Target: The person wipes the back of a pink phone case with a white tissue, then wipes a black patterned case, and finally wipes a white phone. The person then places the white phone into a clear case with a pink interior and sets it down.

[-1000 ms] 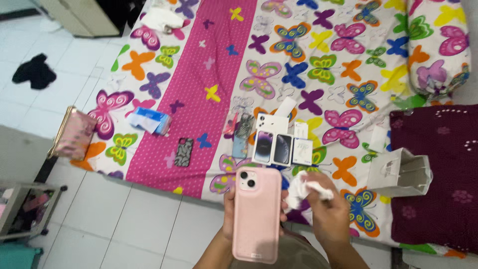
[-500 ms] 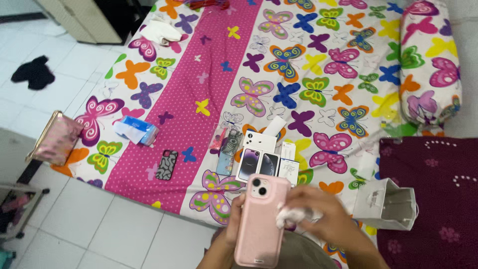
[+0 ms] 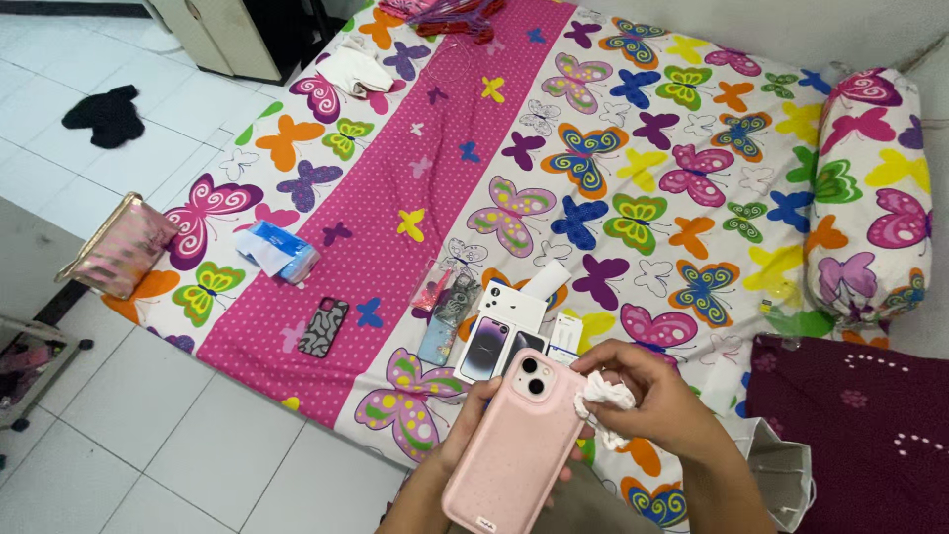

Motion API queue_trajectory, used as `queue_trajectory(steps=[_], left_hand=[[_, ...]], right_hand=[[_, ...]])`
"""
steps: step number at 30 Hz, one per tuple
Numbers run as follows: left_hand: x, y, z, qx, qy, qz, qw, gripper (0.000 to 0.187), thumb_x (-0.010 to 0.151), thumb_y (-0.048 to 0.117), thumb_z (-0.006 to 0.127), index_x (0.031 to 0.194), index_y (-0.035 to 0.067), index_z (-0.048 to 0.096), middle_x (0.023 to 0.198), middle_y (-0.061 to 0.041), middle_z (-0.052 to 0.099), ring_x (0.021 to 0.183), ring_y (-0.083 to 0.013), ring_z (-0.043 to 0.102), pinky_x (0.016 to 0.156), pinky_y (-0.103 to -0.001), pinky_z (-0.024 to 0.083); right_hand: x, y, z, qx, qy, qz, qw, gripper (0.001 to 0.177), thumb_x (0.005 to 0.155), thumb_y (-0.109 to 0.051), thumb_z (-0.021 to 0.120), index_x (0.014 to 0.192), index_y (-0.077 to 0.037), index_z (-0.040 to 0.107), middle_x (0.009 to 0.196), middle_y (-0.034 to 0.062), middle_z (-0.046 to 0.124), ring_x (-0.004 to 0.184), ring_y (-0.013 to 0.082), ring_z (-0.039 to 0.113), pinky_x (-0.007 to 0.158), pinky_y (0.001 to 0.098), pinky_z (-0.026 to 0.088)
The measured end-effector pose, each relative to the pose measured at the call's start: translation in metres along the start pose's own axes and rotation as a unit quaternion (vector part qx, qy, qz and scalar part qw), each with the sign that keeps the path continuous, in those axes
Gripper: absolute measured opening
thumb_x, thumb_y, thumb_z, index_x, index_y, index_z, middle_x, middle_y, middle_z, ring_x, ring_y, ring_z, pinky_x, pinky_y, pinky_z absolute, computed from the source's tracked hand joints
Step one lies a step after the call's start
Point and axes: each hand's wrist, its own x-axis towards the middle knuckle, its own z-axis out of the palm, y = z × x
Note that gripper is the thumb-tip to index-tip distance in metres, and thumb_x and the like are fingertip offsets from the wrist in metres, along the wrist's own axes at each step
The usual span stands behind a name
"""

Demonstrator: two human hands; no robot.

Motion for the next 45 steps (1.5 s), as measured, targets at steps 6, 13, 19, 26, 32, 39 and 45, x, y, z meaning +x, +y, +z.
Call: queue_trajectory(steps=[6, 13, 19, 26, 32, 39, 45], left_hand=[[0.025, 0.003, 0.009, -0.003, -0.009, 0.022, 1.000, 0.095, 0.099, 0.074, 0.034, 0.160, 0.002, 0.044, 0.134, -0.026, 0.060, 0.111, -0.0381, 0.069, 0.088, -0.054, 0.060], [0.020, 0.000, 0.021, 0.006, 0.020, 0.026, 0.999, 0.093, 0.098, 0.073, 0.033, 0.159, 0.003, 0.044, 0.134, -0.026, 0.060, 0.108, -0.0373, 0.068, 0.085, -0.052, 0.061], [0.017, -0.003, 0.022, -0.020, 0.012, 0.035, 0.999, 0.093, 0.098, 0.071, 0.034, 0.158, 0.001, 0.044, 0.135, -0.026, 0.059, 0.107, -0.0379, 0.068, 0.084, -0.053, 0.061], [0.015, -0.004, 0.020, -0.034, 0.009, 0.023, 0.999, 0.094, 0.098, 0.072, 0.034, 0.160, 0.002, 0.043, 0.138, -0.027, 0.058, 0.108, -0.0388, 0.069, 0.085, -0.055, 0.060], [0.013, -0.005, 0.016, -0.016, 0.016, 0.024, 0.999, 0.094, 0.099, 0.072, 0.033, 0.162, 0.003, 0.041, 0.140, -0.028, 0.057, 0.109, -0.0392, 0.069, 0.086, -0.055, 0.060], [0.013, -0.006, 0.013, -0.036, 0.002, 0.028, 0.999, 0.095, 0.098, 0.071, 0.033, 0.164, 0.002, 0.039, 0.143, -0.028, 0.057, 0.109, -0.0401, 0.068, 0.086, -0.056, 0.060], [0.011, -0.006, 0.014, -0.031, 0.000, 0.030, 0.999, 0.096, 0.098, 0.073, 0.034, 0.164, 0.003, 0.038, 0.140, -0.028, 0.056, 0.110, -0.0401, 0.068, 0.087, -0.055, 0.061]], right_hand=[[0.000, 0.010, -0.016, 0.016, 0.016, 0.011, 1.000, 0.042, 0.074, 0.009, 0.074, 0.115, 0.000, 0.068, 0.109, 0.0073, 0.069, 0.106, 0.0134, 0.063, 0.092, 0.0281, 0.051], [-0.005, 0.021, -0.011, 0.047, 0.045, 0.027, 0.998, 0.039, 0.073, 0.007, 0.074, 0.111, -0.002, 0.065, 0.110, 0.0069, 0.070, 0.101, 0.0131, 0.064, 0.086, 0.0317, 0.053], [-0.004, 0.023, -0.010, 0.010, 0.048, 0.037, 0.998, 0.034, 0.074, 0.005, 0.071, 0.108, -0.001, 0.067, 0.112, 0.0057, 0.073, 0.102, 0.0112, 0.065, 0.087, 0.0296, 0.054], [-0.003, 0.023, -0.011, 0.001, 0.043, 0.053, 0.998, 0.038, 0.070, 0.006, 0.074, 0.107, -0.001, 0.067, 0.105, 0.0060, 0.071, 0.094, 0.0114, 0.064, 0.080, 0.0306, 0.054], [-0.007, 0.026, -0.013, 0.021, 0.005, 0.019, 1.000, 0.043, 0.070, 0.005, 0.076, 0.111, -0.002, 0.065, 0.104, 0.0066, 0.070, 0.097, 0.0150, 0.066, 0.081, 0.0331, 0.053], [-0.008, 0.025, -0.011, -0.007, 0.037, 0.018, 0.999, 0.024, 0.080, -0.002, 0.070, 0.105, -0.001, 0.067, 0.107, 0.0074, 0.074, 0.099, 0.0138, 0.064, 0.088, 0.0340, 0.053], [-0.009, 0.031, -0.005, -0.011, 0.043, -0.018, 0.999, 0.037, 0.071, 0.003, 0.068, 0.108, -0.004, 0.063, 0.111, 0.0069, 0.069, 0.106, 0.0142, 0.063, 0.093, 0.0338, 0.051]])
